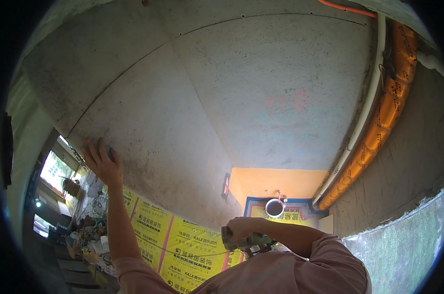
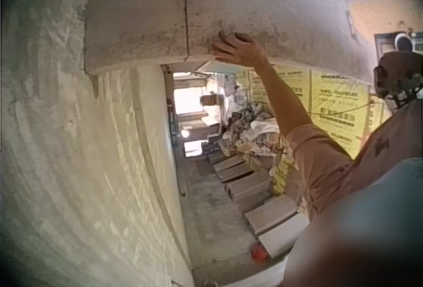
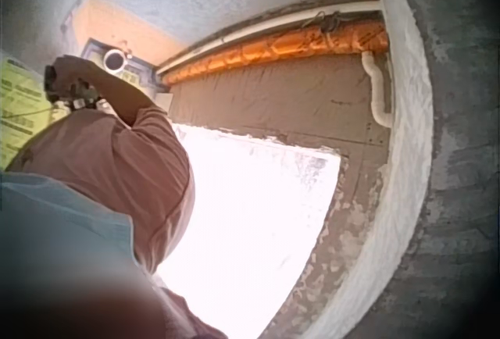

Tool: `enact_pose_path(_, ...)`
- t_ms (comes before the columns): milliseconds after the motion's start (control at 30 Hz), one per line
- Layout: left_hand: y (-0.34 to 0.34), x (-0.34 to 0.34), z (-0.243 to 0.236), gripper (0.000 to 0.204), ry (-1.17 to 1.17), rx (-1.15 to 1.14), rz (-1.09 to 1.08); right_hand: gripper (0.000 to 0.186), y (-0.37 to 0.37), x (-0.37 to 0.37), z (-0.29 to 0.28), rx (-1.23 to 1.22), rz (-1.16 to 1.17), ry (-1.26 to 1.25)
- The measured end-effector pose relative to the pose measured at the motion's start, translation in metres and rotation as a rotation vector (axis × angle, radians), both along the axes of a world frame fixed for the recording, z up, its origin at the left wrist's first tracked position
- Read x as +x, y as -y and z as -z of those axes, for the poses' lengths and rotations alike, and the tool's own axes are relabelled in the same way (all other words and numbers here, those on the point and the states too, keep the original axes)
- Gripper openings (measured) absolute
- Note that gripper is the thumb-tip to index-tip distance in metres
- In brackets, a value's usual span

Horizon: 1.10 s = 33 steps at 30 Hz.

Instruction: Using a rotary hammer to drill holes into a concrete wall and ceiling.

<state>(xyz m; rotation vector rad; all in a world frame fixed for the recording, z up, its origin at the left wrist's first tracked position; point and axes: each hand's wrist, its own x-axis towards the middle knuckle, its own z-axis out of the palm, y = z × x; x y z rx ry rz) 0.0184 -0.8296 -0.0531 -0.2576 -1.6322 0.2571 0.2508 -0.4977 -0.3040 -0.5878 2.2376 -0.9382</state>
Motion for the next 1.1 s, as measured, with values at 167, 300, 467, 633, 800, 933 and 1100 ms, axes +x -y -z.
enact_pose_path(167, -0.001, 0.001, 0.000, 0.049, 0.004, 0.004, -0.001, 0.043, -0.001, -0.002, 0.001, 0.033, -0.019, 0.015)
enact_pose_path(300, -0.002, 0.002, 0.000, 0.048, 0.012, 0.012, -0.001, 0.042, -0.003, -0.001, -0.008, 0.043, -0.019, 0.045)
enact_pose_path(467, 0.000, 0.001, 0.002, 0.048, 0.020, 0.019, -0.015, 0.039, -0.002, 0.001, -0.015, 0.047, -0.012, 0.040)
enact_pose_path(633, -0.003, 0.003, 0.000, 0.050, 0.018, 0.009, -0.017, 0.037, -0.002, 0.001, -0.014, -0.017, -0.013, -0.008)
enact_pose_path(800, -0.011, 0.016, -0.010, 0.065, 0.195, 0.045, -0.073, 0.041, 0.000, -0.008, -0.013, 0.118, -0.126, 0.210)
enact_pose_path(933, 0.010, 0.035, 0.018, 0.067, 0.381, 0.002, -0.044, 0.034, -0.002, -0.012, -0.015, 0.074, -0.093, 0.335)
enact_pose_path(1100, 0.033, 0.155, 0.231, 0.060, 0.596, 0.397, 0.139, 0.031, -0.004, -0.005, -0.018, 0.099, -0.089, 0.210)
